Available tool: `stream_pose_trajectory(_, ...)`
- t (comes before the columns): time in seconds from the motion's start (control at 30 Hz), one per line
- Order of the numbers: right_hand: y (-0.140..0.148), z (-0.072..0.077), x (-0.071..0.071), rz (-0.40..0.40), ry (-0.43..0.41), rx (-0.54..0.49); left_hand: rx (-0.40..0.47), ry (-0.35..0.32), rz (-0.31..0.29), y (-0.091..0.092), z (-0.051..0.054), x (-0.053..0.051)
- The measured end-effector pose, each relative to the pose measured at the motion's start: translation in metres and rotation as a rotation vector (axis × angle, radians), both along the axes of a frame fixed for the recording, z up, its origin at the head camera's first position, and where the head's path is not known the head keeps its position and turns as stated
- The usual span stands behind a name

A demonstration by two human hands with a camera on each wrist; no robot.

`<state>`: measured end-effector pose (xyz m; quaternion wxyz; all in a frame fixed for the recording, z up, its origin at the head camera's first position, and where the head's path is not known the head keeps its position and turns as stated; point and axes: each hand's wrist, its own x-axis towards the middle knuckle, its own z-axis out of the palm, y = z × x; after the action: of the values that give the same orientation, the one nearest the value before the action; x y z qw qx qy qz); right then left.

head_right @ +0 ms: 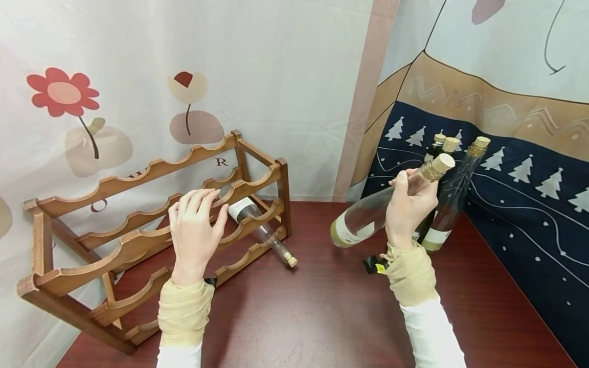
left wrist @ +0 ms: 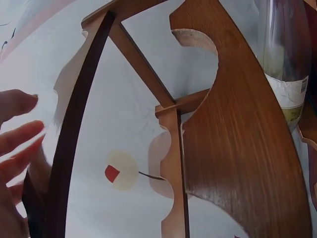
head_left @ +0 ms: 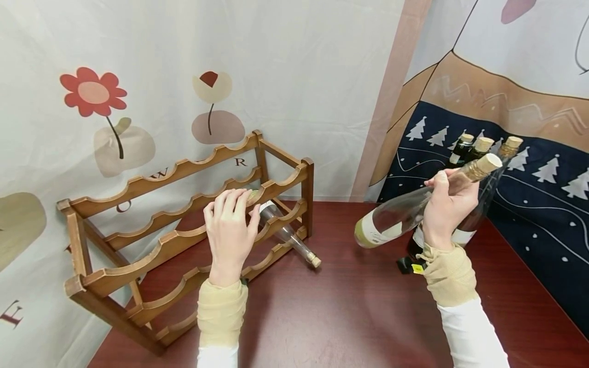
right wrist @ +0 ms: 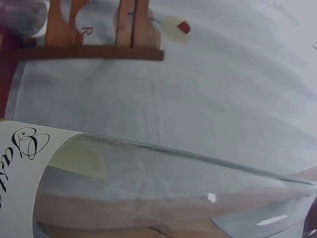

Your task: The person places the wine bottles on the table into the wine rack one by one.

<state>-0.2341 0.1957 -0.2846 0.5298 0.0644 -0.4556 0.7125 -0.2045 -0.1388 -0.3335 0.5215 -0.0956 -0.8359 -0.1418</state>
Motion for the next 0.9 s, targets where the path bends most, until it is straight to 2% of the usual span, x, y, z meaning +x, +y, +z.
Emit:
stream_pose_trajectory(0.1, 0.0, -0.001, 0.005, 0.024, 0.022, -0.041, -0.017, 0.072, -0.078, 0.005, 0.0, 0.0)
stream_pose_trajectory(0.2, 0.001, -0.004, 0.007, 0.04, 0.042, -0.089, -0.04, 0.131, -0.195, 0.01, -0.001, -0.002)
stream_pose_trajectory(0.27, 0.0, -0.005, 0.011, 0.043, 0.048, -0.111, -0.044, 0.143, -0.277, 0.015, -0.004, -0.003)
stream_pose_trajectory(0.33, -0.001, -0.005, 0.014, 0.043, 0.049, -0.125, -0.039, 0.127, -0.352, 0.02, -0.008, -0.005)
stream_pose_trajectory(0.47, -0.004, -0.007, 0.02, 0.06, 0.062, -0.17, -0.022, 0.043, -0.455, 0.032, -0.02, -0.008)
stream_pose_trajectory(0.63, -0.008, -0.009, 0.026, 0.085, 0.077, -0.243, -0.027, -0.082, -0.542, 0.055, -0.036, -0.009)
stream_pose_trajectory(0.8, -0.011, -0.012, 0.03, 0.095, 0.118, -0.267, -0.089, -0.225, -0.58, 0.082, -0.049, -0.006)
stream_pose_trajectory(0.9, -0.013, -0.012, 0.033, 0.113, 0.144, -0.278, -0.13, -0.277, -0.588, 0.095, -0.056, -0.006)
